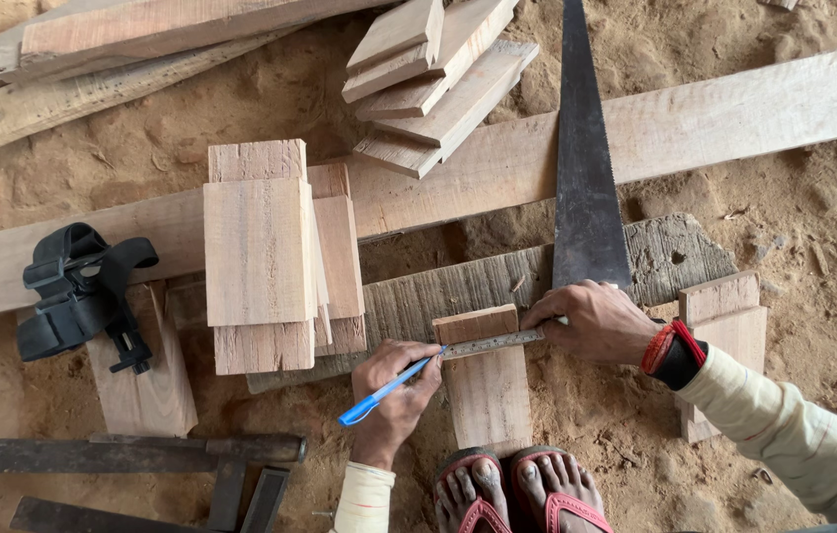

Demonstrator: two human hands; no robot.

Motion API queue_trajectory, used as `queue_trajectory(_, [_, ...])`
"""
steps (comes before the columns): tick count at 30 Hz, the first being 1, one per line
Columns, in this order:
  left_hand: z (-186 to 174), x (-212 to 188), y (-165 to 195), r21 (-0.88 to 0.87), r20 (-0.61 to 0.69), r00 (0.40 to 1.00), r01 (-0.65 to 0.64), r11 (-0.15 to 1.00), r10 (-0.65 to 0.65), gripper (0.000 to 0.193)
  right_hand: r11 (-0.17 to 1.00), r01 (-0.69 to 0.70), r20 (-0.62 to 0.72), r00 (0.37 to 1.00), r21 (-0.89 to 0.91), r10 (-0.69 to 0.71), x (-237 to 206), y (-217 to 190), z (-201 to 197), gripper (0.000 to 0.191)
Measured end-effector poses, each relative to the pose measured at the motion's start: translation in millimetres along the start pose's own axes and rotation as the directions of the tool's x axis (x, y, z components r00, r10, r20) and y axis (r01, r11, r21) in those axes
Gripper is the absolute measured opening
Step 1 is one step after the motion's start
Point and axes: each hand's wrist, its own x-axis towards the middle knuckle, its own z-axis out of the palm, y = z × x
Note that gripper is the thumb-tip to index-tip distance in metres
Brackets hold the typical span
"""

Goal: The person measures and marks multiple small wooden blocks using a tape measure, a blue pen, and a hand saw as a straightedge. They repeatedly measure dimensions, mark lines, and stack the marked pieces.

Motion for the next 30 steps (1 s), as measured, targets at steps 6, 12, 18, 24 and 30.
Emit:
queue_trajectory(6, [0.7,-0.5,5.5,-0.04,-0.057,0.998,0.024,0.999,-0.026,0.012,1.0,-0.009,0.022,1.0,0.016,0.009,-0.5,-2.1,-2.3,0.032])
queue_trajectory(12, [-9.0,8.7,25.8,-0.108,-0.096,0.99,0.09,0.99,-0.101,0.012,0.997,0.028,-0.034,0.999,0.067,-0.026,-4.2,-5.6,-3.8,0.026])
queue_trajectory(18, [-12.0,14.5,36.6,-0.102,-0.096,0.988,0.112,0.988,-0.122,0.013,0.994,0.089,-0.086,0.993,0.066,-0.084,-7.4,-5.4,-5.4,0.026])
queue_trajectory(24, [-8.5,11.9,32.5,-0.097,-0.112,0.985,0.117,0.988,-0.128,0.012,0.985,0.146,-0.101,0.985,0.09,-0.137,-6.4,-6.3,-4.2,0.022])
queue_trajectory(30, [-3.3,9.4,18.9,-0.154,-0.114,0.979,0.152,0.976,-0.171,0.013,0.996,0.012,-0.03,0.999,0.086,-0.009,-9.3,-12.2,-13.2,0.029])
